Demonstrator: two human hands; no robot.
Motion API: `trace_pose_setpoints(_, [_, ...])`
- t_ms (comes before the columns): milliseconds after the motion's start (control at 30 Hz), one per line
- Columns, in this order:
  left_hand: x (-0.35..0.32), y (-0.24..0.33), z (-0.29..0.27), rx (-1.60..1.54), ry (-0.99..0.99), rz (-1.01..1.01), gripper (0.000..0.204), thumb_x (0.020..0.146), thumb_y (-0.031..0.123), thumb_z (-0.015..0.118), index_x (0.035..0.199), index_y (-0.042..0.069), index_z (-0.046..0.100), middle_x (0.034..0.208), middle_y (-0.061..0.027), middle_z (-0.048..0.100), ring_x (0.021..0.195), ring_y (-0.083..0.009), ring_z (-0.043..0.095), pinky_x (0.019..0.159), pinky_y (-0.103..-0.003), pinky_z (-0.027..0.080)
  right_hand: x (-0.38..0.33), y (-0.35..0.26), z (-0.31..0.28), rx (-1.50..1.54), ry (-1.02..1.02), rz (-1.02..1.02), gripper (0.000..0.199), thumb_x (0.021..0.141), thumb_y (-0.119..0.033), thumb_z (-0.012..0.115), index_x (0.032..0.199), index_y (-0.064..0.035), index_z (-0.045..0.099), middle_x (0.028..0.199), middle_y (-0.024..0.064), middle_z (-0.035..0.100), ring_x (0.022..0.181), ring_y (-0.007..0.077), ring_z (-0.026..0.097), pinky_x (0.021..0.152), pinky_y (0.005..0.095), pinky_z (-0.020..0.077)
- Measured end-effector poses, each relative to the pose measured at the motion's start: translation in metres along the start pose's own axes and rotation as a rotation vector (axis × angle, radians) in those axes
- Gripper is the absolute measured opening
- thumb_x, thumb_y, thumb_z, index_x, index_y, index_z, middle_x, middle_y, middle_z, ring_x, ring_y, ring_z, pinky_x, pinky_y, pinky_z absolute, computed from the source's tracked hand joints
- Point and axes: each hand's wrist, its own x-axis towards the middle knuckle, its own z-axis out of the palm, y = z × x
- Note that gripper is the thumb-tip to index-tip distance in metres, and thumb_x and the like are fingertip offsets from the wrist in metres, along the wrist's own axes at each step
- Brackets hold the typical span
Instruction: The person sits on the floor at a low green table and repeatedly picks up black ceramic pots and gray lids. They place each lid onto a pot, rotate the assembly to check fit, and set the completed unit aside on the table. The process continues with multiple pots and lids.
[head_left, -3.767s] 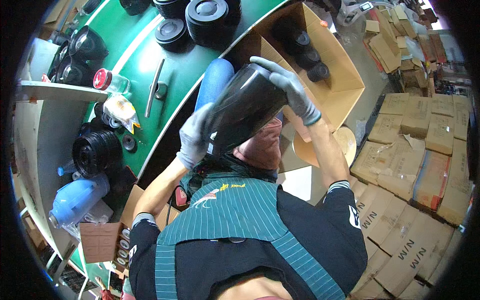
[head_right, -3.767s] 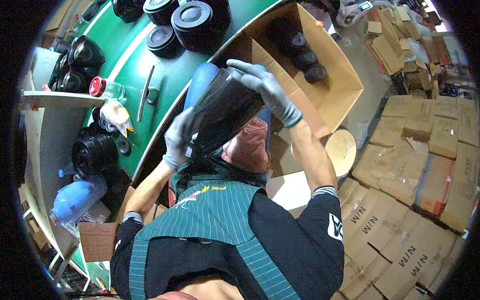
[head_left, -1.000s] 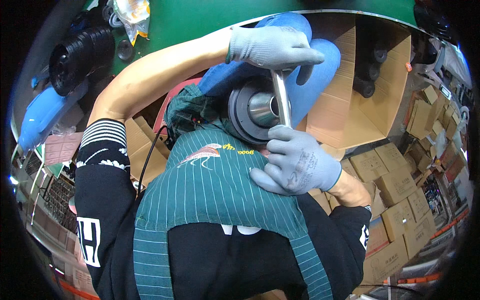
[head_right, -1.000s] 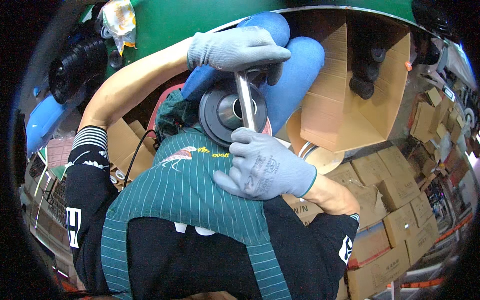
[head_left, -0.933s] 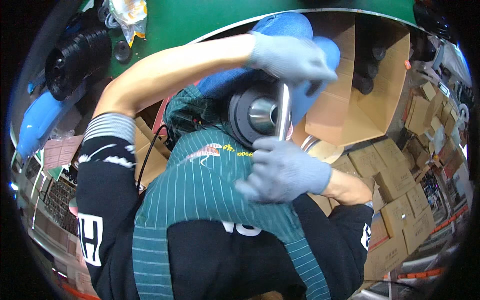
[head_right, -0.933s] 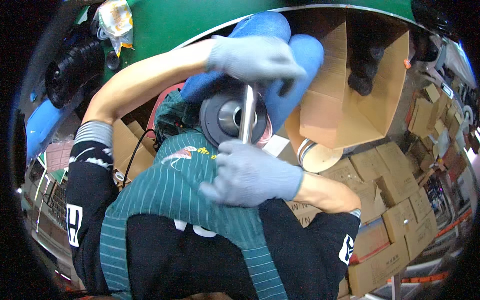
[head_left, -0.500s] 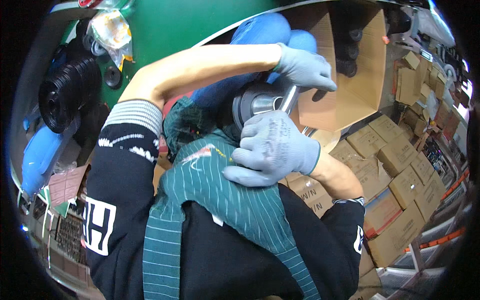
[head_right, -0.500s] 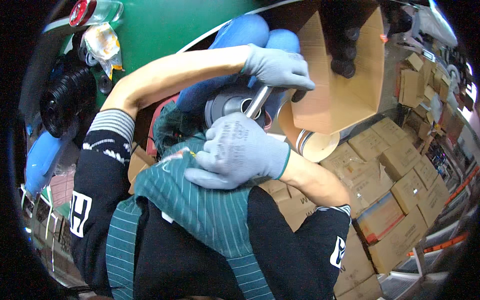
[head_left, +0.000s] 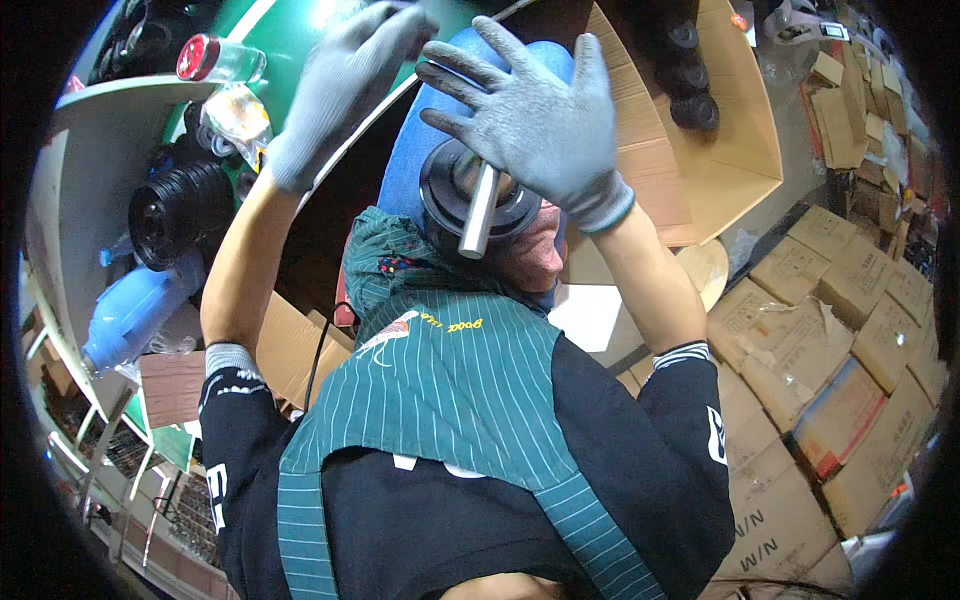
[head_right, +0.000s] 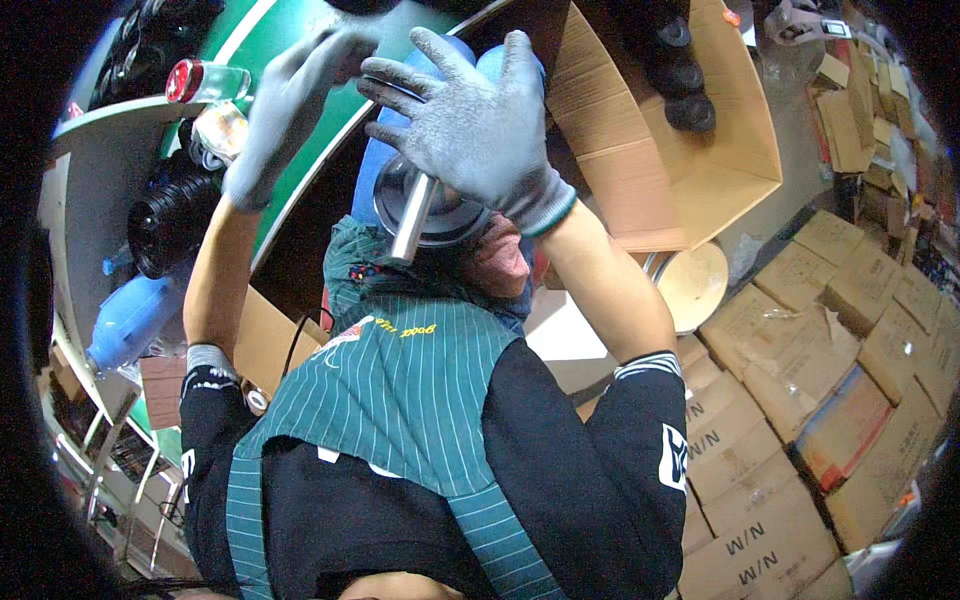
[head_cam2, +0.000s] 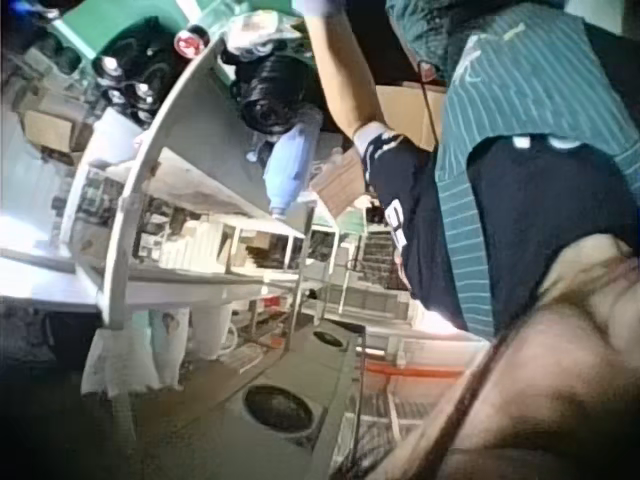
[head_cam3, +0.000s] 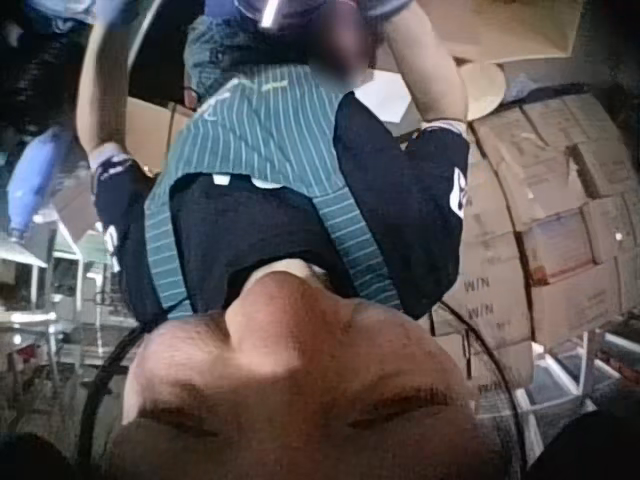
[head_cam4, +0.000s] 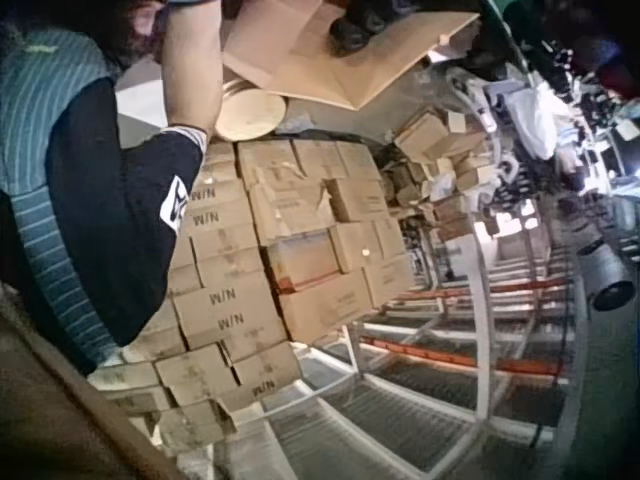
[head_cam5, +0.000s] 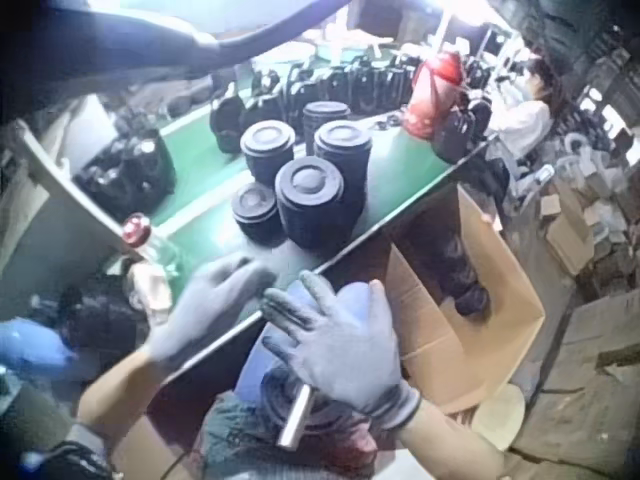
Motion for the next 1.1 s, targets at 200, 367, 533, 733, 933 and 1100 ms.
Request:
trace_pose_setpoints(200, [-0.07, 0.075, 0.006, 1.086, -0.297, 0.378, 0.04, 0.099, 0.047, 0.073, 0.1, 0.007, 0.073, 0.082, -0.015, 0.073, 0.076, -0.0337, 0.076, 0.067, -0.047, 0.058, 0.04, 0.026, -0.044, 0.603, -0.205, 0.068, 0.101, 0.103, -0.085, 0.024, 0.176, -0.0152, 0.016, 0.178, 0.0282, 0.019, 0.165, 0.0434, 0.022, 0.133, 0.0654, 0.0143])
trace_pose_setpoints(367, [-0.079, 0.008, 0.07, 1.226, -0.185, 0.076, 0.035, 0.099, 0.043, 0.069, 0.096, 0.01, 0.08, 0.078, -0.0106, 0.076, 0.072, -0.0261, 0.077, 0.062, -0.043, 0.058, 0.074, 0.054, -0.042, 0.157, -0.036, -0.007, 0.107, 0.103, -0.087, 0.024, 0.177, -0.0155, -0.004, 0.179, 0.0326, 0.015, 0.167, 0.0478, 0.016, 0.132, 0.0684, 0.0127])
trace_pose_setpoints(533, [-0.06, -0.05, 0.07, 1.275, -0.002, 0.038, 0.028, 0.098, 0.038, 0.072, 0.098, 0.009, 0.075, 0.074, -0.0101, 0.076, 0.066, -0.0248, 0.078, 0.054, -0.043, 0.058, 0.104, 0.051, -0.054, -0.116, -0.086, -0.076, 0.098, 0.106, -0.082, 0.022, 0.175, -0.0122, 0.018, 0.169, 0.0302, 0.039, 0.158, 0.0433, 0.039, 0.131, 0.0616, 0.0247])
trace_pose_setpoints(733, [-0.053, -0.04, 0.041, 1.389, -0.094, 0.067, 0.053, 0.103, 0.06, 0.066, 0.087, 0.01, 0.07, 0.067, -0.0104, 0.073, 0.062, -0.0263, 0.076, 0.052, -0.042, 0.057, 0.149, 0.059, -0.138, -2.052, -0.442, -1.005, 0.022, 0.105, -0.032, 0.055, 0.109, -0.0206, 0.073, 0.085, 0.0089, 0.075, 0.085, 0.0341, 0.074, 0.082, 0.0465, 0.0553])
trace_pose_setpoints(933, [-0.052, -0.068, -0.001, 1.004, -0.192, 0.252, 0.052, 0.105, 0.049, 0.067, 0.082, 0.002, 0.067, 0.065, -0.0248, 0.065, 0.063, -0.0445, 0.071, 0.058, -0.053, 0.056, 0.106, 0.066, -0.121, -2.342, -0.219, -0.871, 0.02, 0.1, -0.025, 0.06, 0.115, -0.0151, 0.07, 0.081, 0.0106, 0.074, 0.075, 0.0339, 0.074, 0.064, 0.0503, 0.0533])
trace_pose_setpoints(1100, [-0.031, -0.094, -0.037, 0.739, -0.365, 0.426, 0.035, 0.102, 0.037, 0.076, 0.087, 0.008, 0.065, 0.067, -0.0212, 0.059, 0.06, -0.0433, 0.064, 0.054, -0.048, 0.05, 0.068, 0.076, -0.085, -2.569, 0.069, -0.832, 0.016, 0.098, -0.027, 0.063, 0.106, -0.0173, 0.073, 0.068, 0.0056, 0.074, 0.054, 0.0248, 0.071, 0.046, 0.0473, 0.0459])
